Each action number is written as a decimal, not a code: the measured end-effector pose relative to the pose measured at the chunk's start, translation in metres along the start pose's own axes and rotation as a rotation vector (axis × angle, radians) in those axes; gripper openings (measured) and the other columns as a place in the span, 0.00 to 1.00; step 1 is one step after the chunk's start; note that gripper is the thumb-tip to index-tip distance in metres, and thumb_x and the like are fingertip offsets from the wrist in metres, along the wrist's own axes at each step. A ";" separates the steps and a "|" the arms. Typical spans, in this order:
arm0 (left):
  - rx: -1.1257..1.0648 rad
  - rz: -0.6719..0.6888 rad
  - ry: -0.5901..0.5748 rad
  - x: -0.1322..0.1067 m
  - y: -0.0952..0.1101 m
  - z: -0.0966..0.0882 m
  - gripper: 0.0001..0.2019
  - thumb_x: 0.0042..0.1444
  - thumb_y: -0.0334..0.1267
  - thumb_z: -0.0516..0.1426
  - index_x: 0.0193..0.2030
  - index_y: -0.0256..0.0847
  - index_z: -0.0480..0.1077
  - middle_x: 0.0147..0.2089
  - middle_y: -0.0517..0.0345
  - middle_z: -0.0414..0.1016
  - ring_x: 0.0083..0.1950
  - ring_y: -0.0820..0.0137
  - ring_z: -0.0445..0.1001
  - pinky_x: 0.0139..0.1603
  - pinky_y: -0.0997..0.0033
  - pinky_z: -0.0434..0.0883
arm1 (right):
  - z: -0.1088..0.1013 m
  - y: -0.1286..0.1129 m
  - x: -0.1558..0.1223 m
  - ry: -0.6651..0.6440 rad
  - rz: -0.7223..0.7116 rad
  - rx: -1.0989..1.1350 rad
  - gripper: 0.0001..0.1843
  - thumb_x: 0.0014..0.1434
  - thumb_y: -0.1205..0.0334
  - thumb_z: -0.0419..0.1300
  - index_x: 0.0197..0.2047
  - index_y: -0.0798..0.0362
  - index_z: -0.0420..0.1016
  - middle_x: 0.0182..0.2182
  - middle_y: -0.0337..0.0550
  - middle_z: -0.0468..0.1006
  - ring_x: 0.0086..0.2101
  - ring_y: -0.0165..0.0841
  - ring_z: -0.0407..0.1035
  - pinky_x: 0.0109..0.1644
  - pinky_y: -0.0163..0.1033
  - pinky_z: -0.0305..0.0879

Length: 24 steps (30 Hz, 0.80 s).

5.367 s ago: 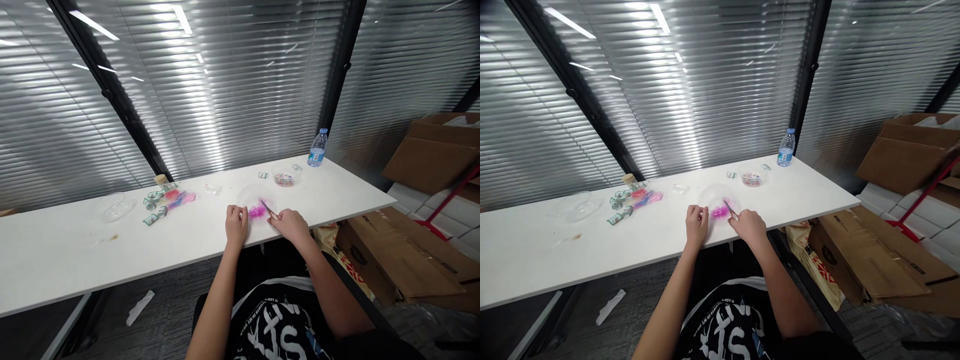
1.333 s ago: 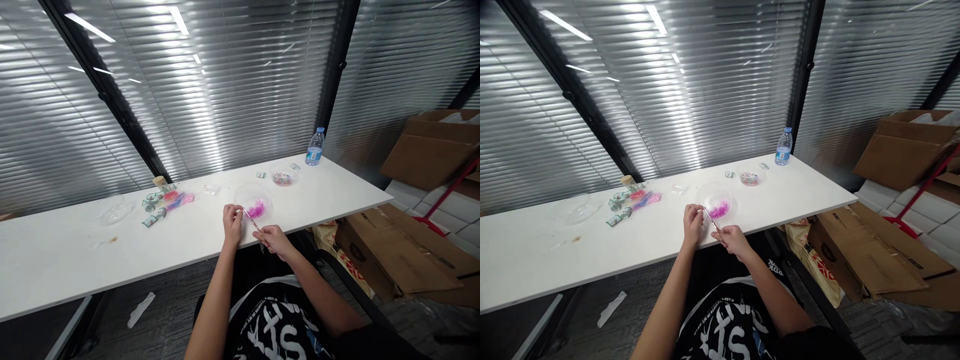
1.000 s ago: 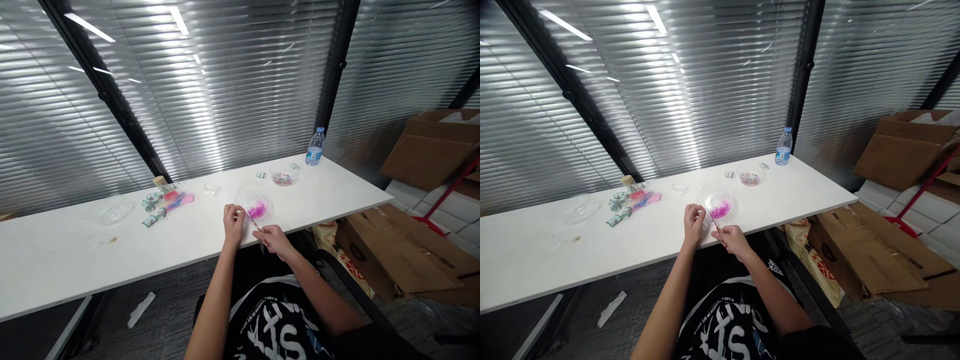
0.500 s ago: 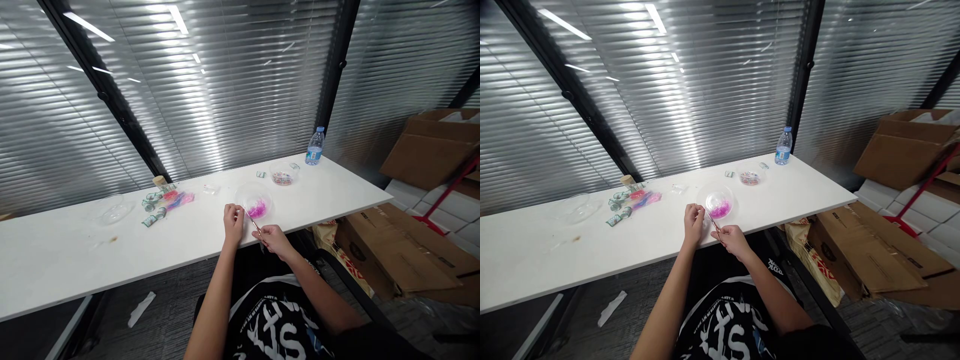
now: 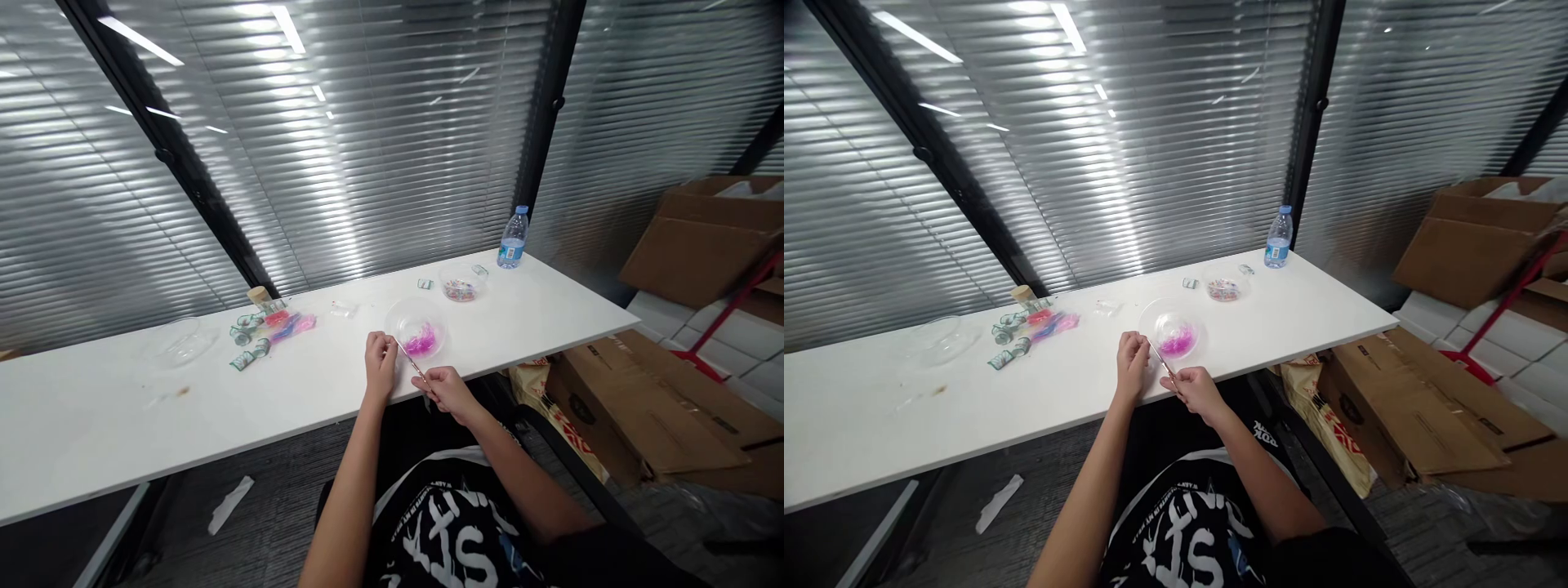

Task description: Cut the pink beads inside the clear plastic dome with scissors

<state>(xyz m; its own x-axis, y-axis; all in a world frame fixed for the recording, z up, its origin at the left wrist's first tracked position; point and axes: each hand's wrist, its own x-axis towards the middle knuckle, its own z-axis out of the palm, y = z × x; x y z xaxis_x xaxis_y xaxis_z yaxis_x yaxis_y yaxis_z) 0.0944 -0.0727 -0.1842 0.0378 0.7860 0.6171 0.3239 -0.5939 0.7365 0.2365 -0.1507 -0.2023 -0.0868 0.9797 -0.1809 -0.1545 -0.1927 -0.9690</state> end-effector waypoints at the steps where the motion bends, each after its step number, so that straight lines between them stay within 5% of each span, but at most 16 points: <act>1: -0.016 -0.006 -0.013 0.000 0.000 0.000 0.10 0.60 0.36 0.52 0.27 0.40 0.65 0.34 0.56 0.62 0.36 0.69 0.66 0.34 0.69 0.68 | -0.001 -0.001 0.000 -0.008 0.014 0.012 0.27 0.46 0.45 0.69 0.20 0.53 0.58 0.13 0.28 0.55 0.14 0.17 0.40 0.15 0.29 0.33; 24: -0.080 -0.049 -0.049 0.001 0.001 0.002 0.10 0.60 0.35 0.52 0.27 0.41 0.65 0.34 0.57 0.60 0.37 0.69 0.64 0.38 0.67 0.65 | 0.002 -0.002 -0.003 -0.031 0.039 0.055 0.28 0.47 0.44 0.69 0.21 0.53 0.57 0.13 0.26 0.54 0.13 0.16 0.39 0.14 0.28 0.33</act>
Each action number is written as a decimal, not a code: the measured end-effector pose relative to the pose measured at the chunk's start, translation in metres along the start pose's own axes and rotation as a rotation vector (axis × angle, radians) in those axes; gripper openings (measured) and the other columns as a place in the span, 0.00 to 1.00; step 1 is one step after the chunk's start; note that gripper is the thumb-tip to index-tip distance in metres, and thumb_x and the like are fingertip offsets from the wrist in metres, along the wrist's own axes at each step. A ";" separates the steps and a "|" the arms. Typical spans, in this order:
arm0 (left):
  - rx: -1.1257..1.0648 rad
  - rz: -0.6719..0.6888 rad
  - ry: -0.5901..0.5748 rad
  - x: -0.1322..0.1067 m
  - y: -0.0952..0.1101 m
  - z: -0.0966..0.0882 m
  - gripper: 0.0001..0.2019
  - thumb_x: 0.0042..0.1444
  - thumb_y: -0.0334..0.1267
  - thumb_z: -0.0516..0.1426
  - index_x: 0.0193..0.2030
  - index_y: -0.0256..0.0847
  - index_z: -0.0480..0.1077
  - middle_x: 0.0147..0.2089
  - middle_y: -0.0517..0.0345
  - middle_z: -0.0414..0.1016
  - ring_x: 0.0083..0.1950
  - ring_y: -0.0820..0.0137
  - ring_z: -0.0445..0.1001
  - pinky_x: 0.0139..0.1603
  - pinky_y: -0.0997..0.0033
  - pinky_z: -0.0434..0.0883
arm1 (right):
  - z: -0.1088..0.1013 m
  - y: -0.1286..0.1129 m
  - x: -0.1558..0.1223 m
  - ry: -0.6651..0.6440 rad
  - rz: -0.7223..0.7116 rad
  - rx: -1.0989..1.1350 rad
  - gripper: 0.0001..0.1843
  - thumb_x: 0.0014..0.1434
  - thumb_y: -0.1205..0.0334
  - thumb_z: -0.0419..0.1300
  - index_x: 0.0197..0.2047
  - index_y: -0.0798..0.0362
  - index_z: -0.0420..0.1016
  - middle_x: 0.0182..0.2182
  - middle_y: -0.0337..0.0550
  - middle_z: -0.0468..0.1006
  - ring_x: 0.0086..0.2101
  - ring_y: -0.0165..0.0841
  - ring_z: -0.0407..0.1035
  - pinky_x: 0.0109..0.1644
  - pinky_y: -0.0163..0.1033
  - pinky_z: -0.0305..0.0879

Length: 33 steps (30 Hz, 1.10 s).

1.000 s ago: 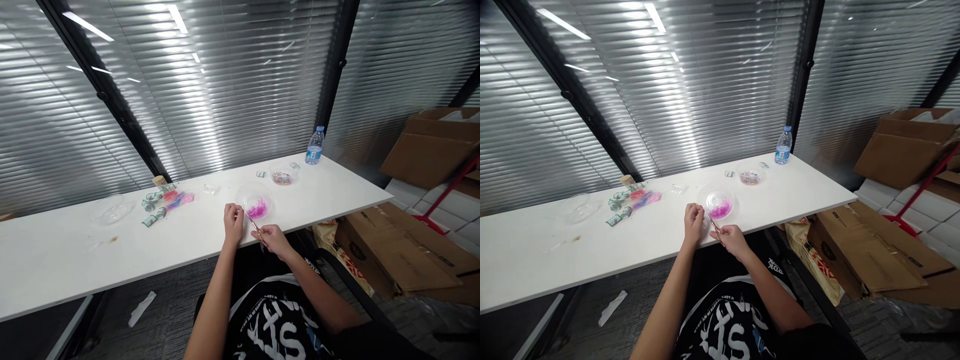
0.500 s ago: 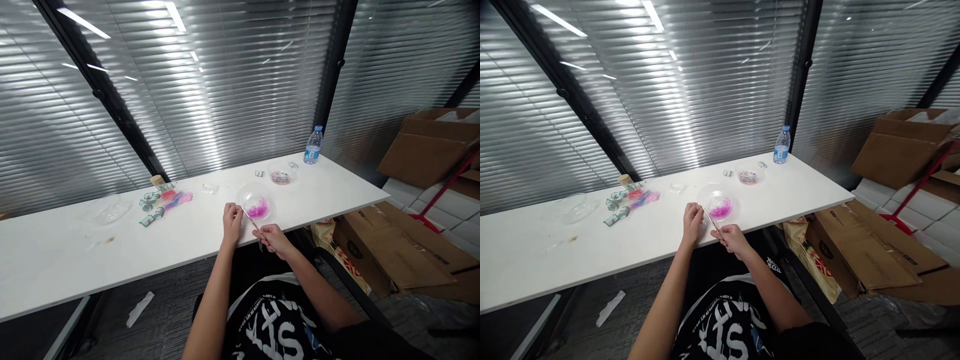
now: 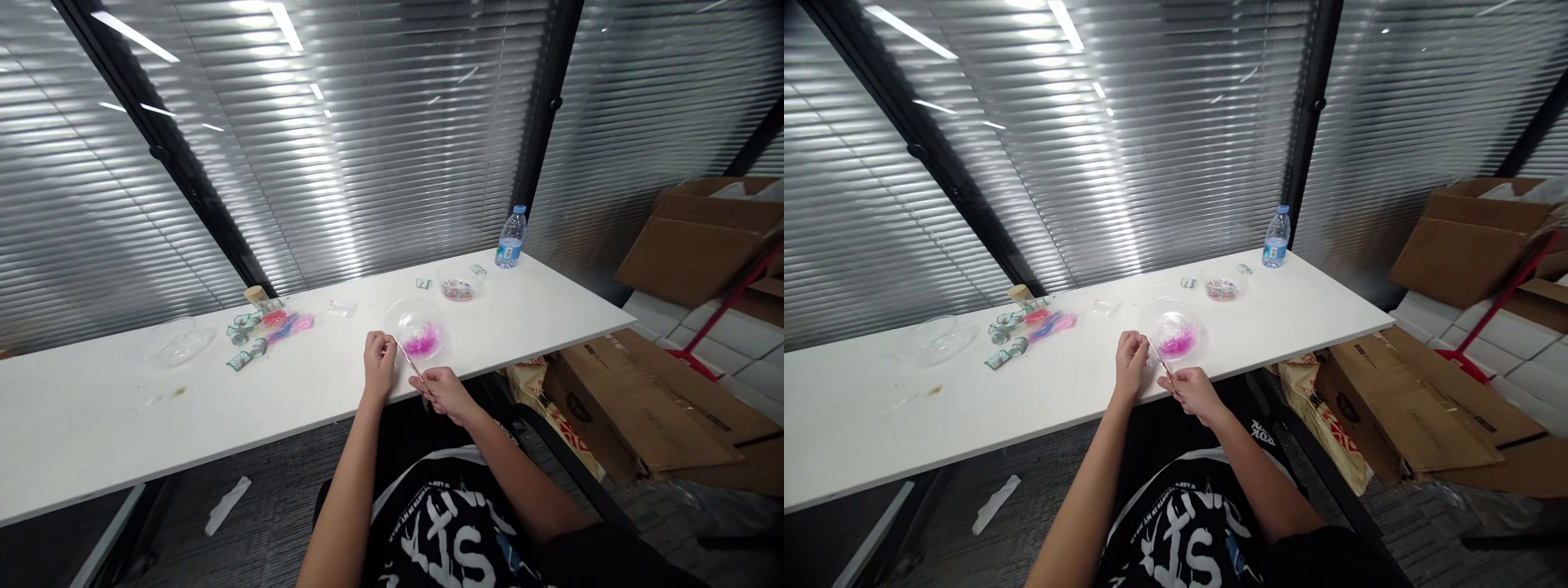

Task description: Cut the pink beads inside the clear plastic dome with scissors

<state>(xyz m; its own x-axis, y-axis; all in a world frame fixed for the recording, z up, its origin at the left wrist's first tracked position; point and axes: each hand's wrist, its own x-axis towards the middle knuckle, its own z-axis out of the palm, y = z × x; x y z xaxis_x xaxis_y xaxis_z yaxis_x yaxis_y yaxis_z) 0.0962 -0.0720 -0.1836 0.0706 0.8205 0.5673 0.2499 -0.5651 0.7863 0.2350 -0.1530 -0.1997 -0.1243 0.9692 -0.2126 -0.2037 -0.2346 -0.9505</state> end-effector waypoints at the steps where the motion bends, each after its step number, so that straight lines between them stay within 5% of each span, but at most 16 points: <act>1: 0.003 -0.001 0.000 0.000 0.001 0.000 0.10 0.60 0.35 0.52 0.28 0.40 0.64 0.34 0.57 0.60 0.37 0.69 0.64 0.38 0.68 0.65 | 0.001 0.000 0.000 0.002 0.003 0.001 0.28 0.47 0.44 0.69 0.21 0.53 0.57 0.13 0.26 0.54 0.13 0.16 0.39 0.14 0.28 0.33; 33: 0.212 0.097 0.067 0.000 -0.007 0.002 0.11 0.59 0.26 0.46 0.28 0.42 0.58 0.33 0.56 0.60 0.36 0.67 0.64 0.40 0.65 0.65 | -0.005 -0.003 0.003 0.148 -0.017 0.024 0.25 0.51 0.43 0.66 0.23 0.55 0.64 0.13 0.28 0.57 0.11 0.17 0.43 0.13 0.28 0.35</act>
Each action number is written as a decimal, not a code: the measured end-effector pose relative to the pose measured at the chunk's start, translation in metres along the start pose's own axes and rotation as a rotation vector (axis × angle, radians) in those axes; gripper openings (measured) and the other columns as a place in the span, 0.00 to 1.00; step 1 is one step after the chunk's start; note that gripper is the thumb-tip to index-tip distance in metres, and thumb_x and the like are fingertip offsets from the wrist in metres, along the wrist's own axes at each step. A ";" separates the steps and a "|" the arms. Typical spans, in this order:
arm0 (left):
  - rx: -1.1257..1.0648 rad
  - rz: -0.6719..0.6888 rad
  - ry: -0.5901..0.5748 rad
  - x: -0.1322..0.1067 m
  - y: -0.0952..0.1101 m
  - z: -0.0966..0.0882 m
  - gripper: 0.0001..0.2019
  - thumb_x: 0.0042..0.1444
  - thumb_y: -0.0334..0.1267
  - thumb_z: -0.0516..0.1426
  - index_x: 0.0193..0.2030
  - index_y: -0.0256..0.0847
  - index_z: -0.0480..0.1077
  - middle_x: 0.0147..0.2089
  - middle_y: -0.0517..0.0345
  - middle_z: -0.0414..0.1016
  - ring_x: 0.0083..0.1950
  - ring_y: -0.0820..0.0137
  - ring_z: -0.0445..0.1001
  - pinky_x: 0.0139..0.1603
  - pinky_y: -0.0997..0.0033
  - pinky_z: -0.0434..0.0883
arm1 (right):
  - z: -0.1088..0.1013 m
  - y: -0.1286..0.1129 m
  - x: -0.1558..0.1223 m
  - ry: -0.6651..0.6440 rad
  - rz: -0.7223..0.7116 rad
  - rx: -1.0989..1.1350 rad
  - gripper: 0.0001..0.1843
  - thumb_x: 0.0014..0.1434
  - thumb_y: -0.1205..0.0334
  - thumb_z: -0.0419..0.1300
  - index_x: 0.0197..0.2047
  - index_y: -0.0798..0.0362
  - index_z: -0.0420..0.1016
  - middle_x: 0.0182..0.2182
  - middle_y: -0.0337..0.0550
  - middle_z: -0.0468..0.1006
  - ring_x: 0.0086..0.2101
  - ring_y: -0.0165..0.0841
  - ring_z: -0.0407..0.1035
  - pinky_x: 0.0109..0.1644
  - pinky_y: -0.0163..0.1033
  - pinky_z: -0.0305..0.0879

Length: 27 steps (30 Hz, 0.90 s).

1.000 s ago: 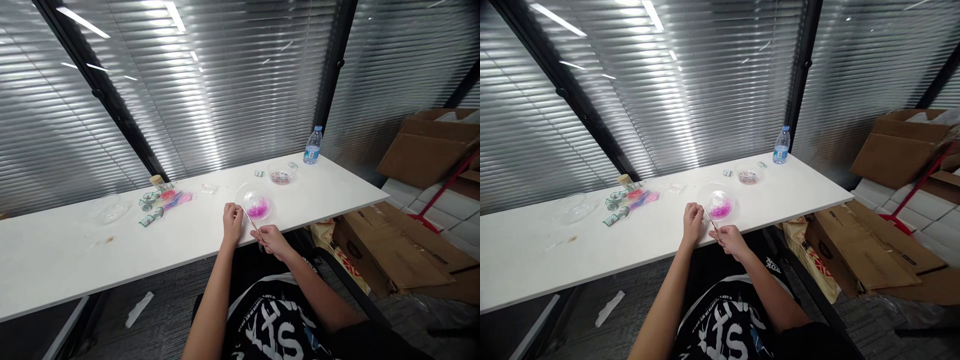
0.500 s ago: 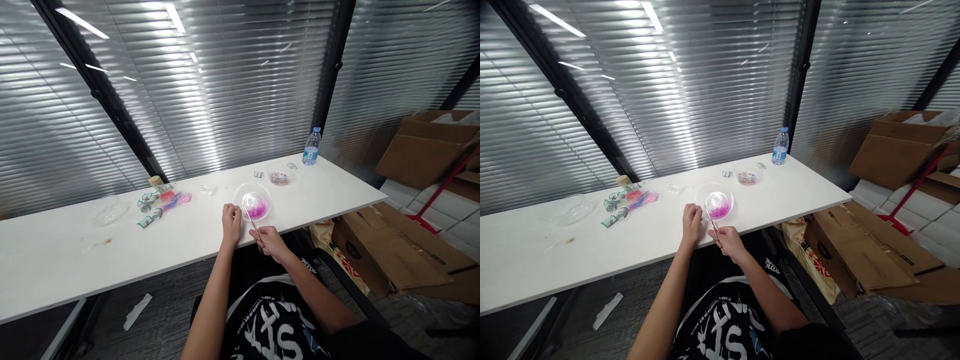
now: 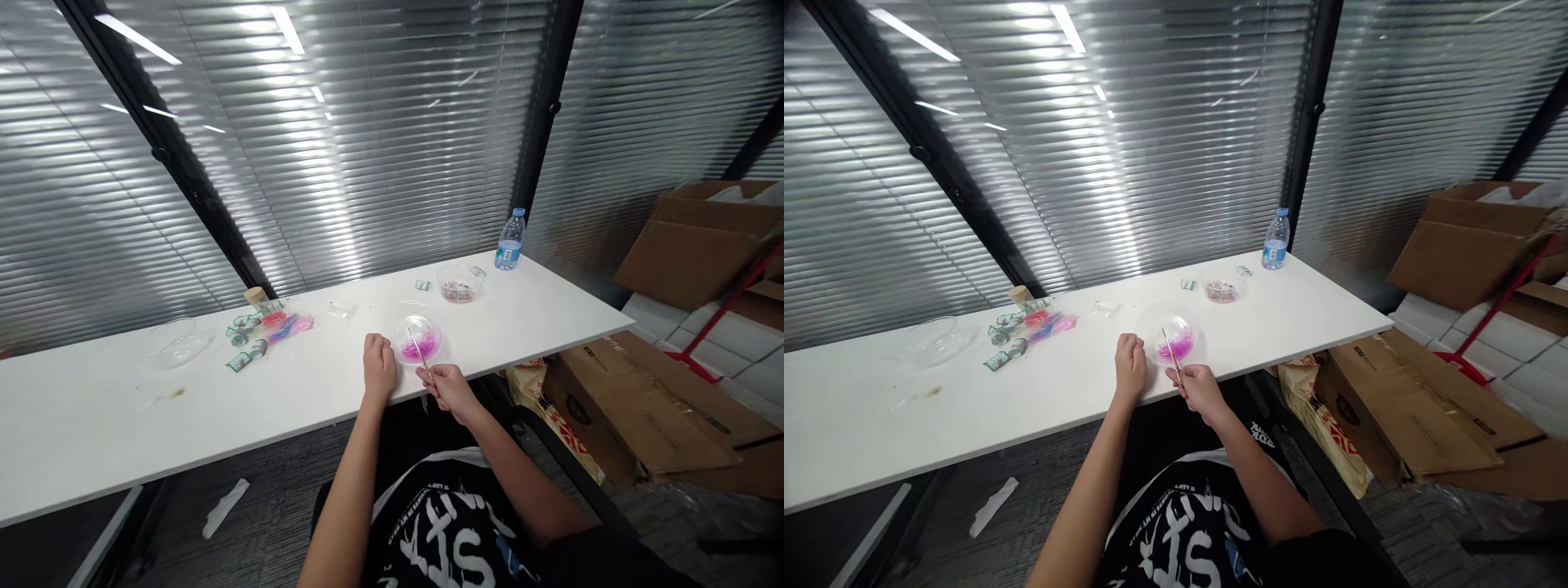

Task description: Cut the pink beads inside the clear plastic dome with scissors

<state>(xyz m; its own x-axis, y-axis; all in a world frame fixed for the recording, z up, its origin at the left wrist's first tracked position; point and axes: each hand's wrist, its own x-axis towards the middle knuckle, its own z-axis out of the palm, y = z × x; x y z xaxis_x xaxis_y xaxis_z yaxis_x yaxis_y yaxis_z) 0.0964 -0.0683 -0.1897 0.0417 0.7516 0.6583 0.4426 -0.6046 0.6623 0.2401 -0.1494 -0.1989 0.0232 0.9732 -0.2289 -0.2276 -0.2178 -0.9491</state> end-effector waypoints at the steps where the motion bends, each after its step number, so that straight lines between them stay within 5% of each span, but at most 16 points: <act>1: 0.011 0.006 -0.001 0.000 0.000 0.000 0.11 0.59 0.26 0.46 0.28 0.42 0.58 0.33 0.56 0.60 0.36 0.67 0.64 0.40 0.65 0.65 | 0.000 0.000 0.000 -0.003 0.001 -0.006 0.25 0.51 0.43 0.66 0.23 0.55 0.64 0.12 0.28 0.57 0.11 0.17 0.43 0.13 0.28 0.35; 13: 0.102 0.037 0.017 0.000 0.002 0.002 0.13 0.62 0.29 0.46 0.26 0.43 0.54 0.31 0.58 0.58 0.33 0.69 0.62 0.36 0.67 0.62 | -0.004 -0.008 -0.003 0.015 0.011 -0.123 0.24 0.52 0.42 0.63 0.23 0.54 0.64 0.13 0.29 0.57 0.13 0.20 0.43 0.16 0.31 0.37; 19: 0.104 0.062 0.036 0.000 0.005 0.001 0.15 0.65 0.33 0.47 0.25 0.43 0.54 0.31 0.58 0.58 0.32 0.70 0.62 0.35 0.67 0.62 | -0.025 -0.027 -0.007 0.209 -0.184 -0.676 0.26 0.51 0.45 0.63 0.15 0.53 0.59 0.13 0.34 0.58 0.18 0.25 0.52 0.23 0.34 0.43; 27: 0.087 0.086 0.054 -0.001 0.007 0.002 0.14 0.64 0.38 0.52 0.26 0.41 0.60 0.31 0.59 0.59 0.30 0.72 0.62 0.33 0.70 0.63 | -0.025 -0.057 -0.015 0.315 -0.100 -1.039 0.21 0.51 0.50 0.63 0.16 0.51 0.62 0.16 0.41 0.68 0.22 0.31 0.61 0.25 0.37 0.45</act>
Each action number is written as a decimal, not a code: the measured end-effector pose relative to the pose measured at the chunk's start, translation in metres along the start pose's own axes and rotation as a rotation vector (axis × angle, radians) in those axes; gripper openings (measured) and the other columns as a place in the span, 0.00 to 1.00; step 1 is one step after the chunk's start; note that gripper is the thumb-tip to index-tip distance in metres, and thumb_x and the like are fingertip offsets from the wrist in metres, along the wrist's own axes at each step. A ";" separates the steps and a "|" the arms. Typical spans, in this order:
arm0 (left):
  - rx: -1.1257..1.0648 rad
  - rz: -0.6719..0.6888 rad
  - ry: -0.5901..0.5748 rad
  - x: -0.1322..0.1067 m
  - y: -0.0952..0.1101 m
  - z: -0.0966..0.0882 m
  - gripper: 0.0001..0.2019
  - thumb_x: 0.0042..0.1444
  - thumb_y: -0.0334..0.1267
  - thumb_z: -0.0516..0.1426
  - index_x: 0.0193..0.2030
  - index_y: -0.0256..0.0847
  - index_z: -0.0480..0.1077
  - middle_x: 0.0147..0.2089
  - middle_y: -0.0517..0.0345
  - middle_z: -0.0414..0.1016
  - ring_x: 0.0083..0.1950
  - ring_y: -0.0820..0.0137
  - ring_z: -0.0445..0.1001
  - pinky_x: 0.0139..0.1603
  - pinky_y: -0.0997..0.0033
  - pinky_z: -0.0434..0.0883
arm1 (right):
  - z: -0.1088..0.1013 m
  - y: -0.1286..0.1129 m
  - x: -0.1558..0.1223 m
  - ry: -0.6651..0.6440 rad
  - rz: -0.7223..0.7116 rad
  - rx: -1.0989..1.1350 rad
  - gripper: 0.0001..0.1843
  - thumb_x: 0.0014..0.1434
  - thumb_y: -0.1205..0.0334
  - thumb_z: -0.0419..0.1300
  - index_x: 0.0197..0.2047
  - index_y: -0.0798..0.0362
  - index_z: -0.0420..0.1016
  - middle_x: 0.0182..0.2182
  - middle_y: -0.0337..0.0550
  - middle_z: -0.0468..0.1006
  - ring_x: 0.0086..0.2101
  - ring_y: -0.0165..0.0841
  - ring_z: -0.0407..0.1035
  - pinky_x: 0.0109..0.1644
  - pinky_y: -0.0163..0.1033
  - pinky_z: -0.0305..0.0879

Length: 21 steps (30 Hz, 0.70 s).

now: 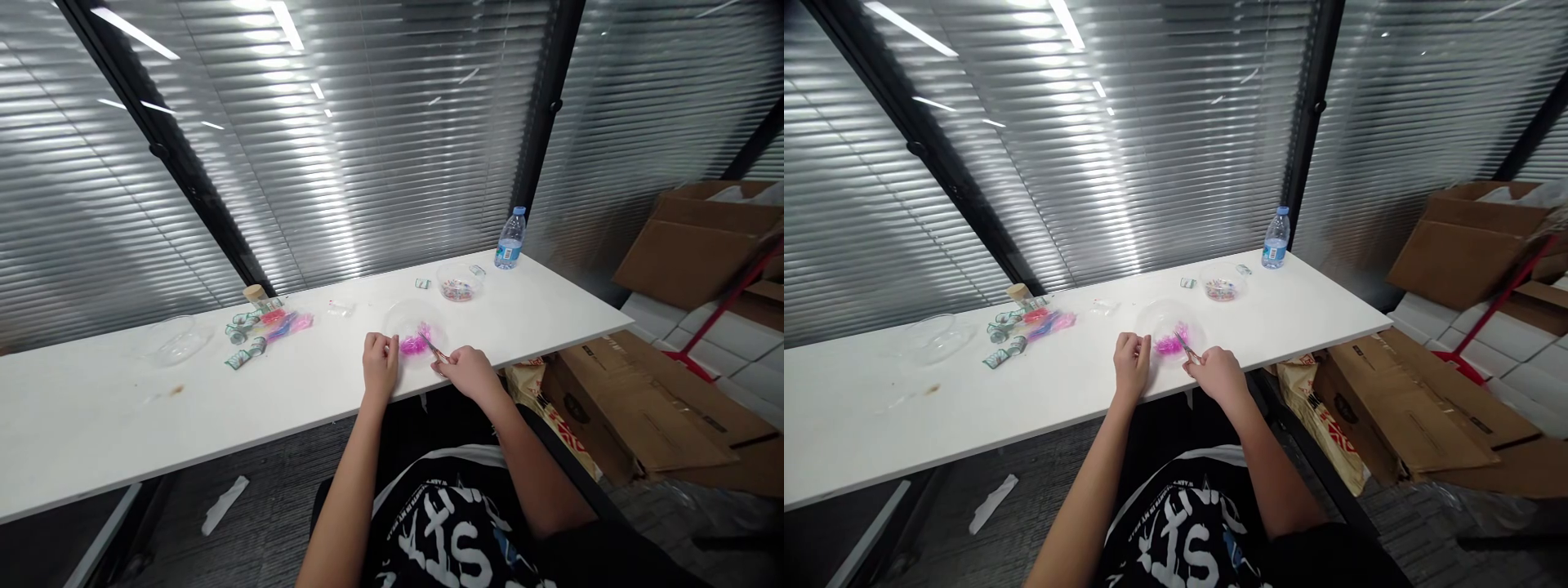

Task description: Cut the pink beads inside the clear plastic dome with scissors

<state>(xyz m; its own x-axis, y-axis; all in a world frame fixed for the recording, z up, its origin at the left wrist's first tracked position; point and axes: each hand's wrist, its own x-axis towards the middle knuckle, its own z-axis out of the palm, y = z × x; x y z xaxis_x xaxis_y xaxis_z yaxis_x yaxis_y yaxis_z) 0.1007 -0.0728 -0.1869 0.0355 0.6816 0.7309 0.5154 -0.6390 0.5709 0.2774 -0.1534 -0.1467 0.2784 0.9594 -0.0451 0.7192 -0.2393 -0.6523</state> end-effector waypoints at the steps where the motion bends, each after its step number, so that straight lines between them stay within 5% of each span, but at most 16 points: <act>1: -0.001 0.002 0.003 0.000 0.000 0.000 0.14 0.64 0.37 0.53 0.26 0.40 0.61 0.31 0.59 0.59 0.30 0.73 0.62 0.33 0.70 0.63 | -0.001 -0.003 0.000 0.004 0.006 -0.019 0.20 0.51 0.50 0.63 0.17 0.51 0.65 0.18 0.43 0.70 0.23 0.32 0.63 0.26 0.37 0.46; 21: -0.020 0.035 0.014 -0.001 0.000 -0.001 0.11 0.64 0.38 0.54 0.29 0.39 0.66 0.31 0.59 0.60 0.28 0.75 0.62 0.30 0.71 0.64 | 0.001 -0.021 0.013 -0.017 0.051 -0.147 0.17 0.52 0.50 0.63 0.35 0.57 0.77 0.35 0.56 0.80 0.38 0.45 0.75 0.29 0.38 0.55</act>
<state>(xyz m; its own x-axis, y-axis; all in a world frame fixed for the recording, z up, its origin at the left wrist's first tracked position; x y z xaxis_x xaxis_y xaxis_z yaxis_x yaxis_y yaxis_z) 0.0998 -0.0741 -0.1873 0.0412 0.6539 0.7554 0.4968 -0.6694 0.5523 0.2652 -0.1358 -0.1341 0.3067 0.9476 -0.0890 0.7901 -0.3056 -0.5314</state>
